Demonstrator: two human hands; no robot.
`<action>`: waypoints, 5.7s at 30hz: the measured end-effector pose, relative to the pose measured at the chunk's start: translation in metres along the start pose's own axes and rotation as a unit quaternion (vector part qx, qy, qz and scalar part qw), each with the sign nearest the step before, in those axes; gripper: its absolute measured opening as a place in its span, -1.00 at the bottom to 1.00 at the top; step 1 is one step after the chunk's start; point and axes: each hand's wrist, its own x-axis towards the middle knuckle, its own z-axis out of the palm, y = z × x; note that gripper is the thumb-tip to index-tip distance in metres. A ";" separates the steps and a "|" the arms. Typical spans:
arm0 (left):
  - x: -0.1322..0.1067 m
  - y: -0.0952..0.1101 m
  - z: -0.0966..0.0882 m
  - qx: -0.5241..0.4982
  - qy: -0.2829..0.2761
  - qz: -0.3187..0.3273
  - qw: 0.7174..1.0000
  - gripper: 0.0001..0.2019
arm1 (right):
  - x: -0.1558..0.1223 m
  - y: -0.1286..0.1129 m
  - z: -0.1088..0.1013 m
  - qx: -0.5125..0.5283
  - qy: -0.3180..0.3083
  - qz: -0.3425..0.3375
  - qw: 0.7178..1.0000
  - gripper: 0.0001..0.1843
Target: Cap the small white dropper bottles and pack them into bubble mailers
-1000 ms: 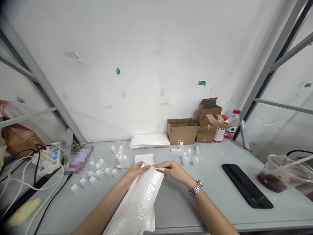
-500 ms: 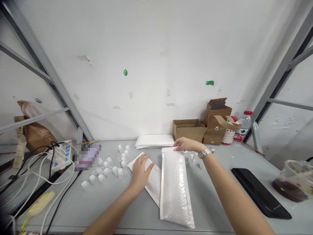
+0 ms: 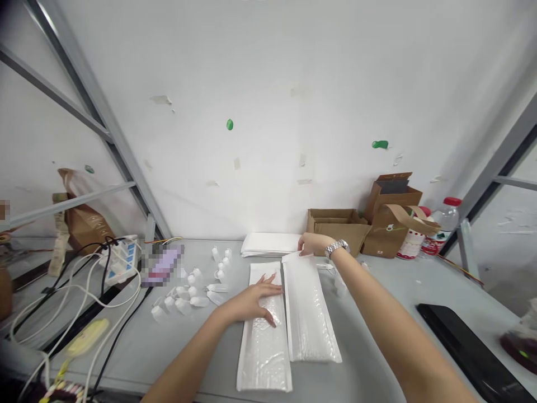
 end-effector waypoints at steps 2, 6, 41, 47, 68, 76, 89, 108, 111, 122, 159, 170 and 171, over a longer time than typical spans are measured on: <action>-0.002 0.003 -0.003 -0.019 -0.023 0.004 1.000 -0.43 | 0.000 -0.005 0.013 -0.040 0.009 0.009 0.999 -0.88; -0.003 0.010 -0.006 -0.036 0.002 -0.010 0.999 -0.53 | -0.009 -0.013 0.037 -0.118 0.049 0.022 0.992 -0.95; -0.095 -0.066 -0.031 0.167 0.386 -0.264 0.868 0.25 | 0.033 -0.010 0.067 -0.275 0.270 -0.050 0.921 -0.45; -0.082 -0.064 -0.038 0.145 0.376 -0.246 0.881 0.21 | 0.031 -0.006 0.065 -0.276 0.275 -0.073 0.918 -0.52; -0.062 0.029 -0.037 -0.104 0.476 -0.069 0.870 -0.22 | -0.079 -0.044 0.035 0.217 0.517 -0.102 0.821 -0.56; 0.023 0.028 -0.014 -0.535 0.199 -0.156 0.806 -0.59 | -0.133 -0.031 0.142 0.337 0.181 -0.050 0.923 -0.50; 0.012 0.020 0.005 -0.522 0.212 -0.249 0.788 -0.63 | -0.119 0.040 0.113 -0.147 0.513 0.126 0.837 -0.56; 0.013 0.014 0.019 -0.421 0.148 -0.185 0.876 -0.62 | -0.072 -0.035 0.095 0.410 0.477 -0.090 0.772 -0.75; 0.012 0.014 0.020 -0.413 0.148 -0.181 0.880 -0.60 | -0.071 -0.033 0.096 0.430 0.424 -0.114 0.789 -0.75; 0.020 0.011 0.025 -0.485 0.183 -0.176 0.837 -0.51 | -0.059 -0.030 0.100 0.536 0.299 -0.079 0.786 -0.71; 0.010 0.023 0.010 -0.497 0.136 -0.256 0.818 -0.61 | -0.084 0.022 0.070 0.263 0.485 -0.003 0.834 -0.74; 0.008 0.030 0.015 -0.459 0.066 -0.203 0.862 -0.66 | -0.075 -0.024 0.090 0.478 0.336 -0.067 0.809 -0.72; 0.008 0.030 0.015 -0.457 0.063 -0.205 0.863 -0.66 | -0.072 -0.025 0.093 0.503 0.321 -0.063 0.800 -0.71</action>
